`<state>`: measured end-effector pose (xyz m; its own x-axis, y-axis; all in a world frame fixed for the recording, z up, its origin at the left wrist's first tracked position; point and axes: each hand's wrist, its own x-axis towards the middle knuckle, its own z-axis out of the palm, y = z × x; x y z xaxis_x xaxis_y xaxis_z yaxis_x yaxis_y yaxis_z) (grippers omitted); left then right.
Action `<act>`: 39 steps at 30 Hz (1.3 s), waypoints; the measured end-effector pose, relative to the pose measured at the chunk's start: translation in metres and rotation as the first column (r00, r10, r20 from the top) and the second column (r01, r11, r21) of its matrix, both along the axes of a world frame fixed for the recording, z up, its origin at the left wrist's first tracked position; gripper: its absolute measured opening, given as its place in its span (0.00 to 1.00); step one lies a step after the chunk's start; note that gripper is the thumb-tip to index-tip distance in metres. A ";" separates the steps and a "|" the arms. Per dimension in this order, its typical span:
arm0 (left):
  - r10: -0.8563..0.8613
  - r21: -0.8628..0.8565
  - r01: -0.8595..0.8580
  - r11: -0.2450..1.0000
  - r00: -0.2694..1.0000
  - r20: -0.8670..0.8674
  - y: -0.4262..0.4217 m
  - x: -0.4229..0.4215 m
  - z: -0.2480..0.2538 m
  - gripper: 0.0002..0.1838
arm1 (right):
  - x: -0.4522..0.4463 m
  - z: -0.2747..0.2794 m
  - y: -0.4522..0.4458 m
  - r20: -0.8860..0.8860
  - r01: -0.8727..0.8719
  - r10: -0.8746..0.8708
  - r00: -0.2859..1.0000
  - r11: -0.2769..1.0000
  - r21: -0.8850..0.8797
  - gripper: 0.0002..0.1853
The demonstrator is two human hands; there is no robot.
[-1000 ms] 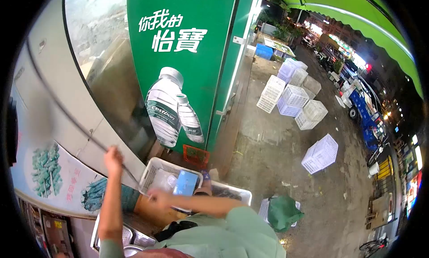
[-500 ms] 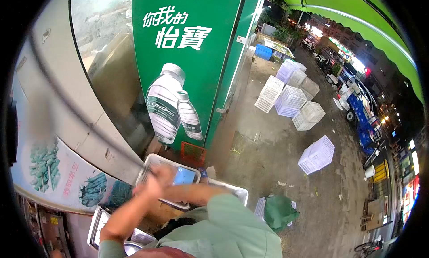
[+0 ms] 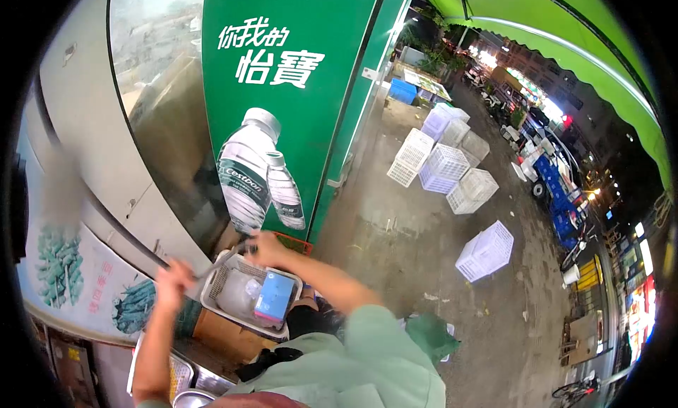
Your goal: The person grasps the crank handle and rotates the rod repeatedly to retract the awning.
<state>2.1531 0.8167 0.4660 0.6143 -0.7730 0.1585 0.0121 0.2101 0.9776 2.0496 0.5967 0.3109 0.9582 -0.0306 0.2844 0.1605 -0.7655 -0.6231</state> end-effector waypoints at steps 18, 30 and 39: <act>0.198 0.197 -0.273 0.942 0.922 0.332 -0.043 -0.042 -0.022 0.13 | -0.001 -0.013 0.052 -0.135 -0.240 0.283 0.950 0.933 0.269 0.29; 0.034 0.117 -0.102 0.988 0.877 0.479 -0.028 -0.053 -0.009 0.11 | -0.011 0.042 0.081 -0.364 -0.413 0.603 0.710 0.775 0.479 0.13; 0.294 0.225 -0.327 0.918 0.941 0.165 -0.057 0.010 -0.005 0.16 | -0.032 0.039 0.140 -0.292 -0.456 0.650 0.702 0.725 0.516 0.12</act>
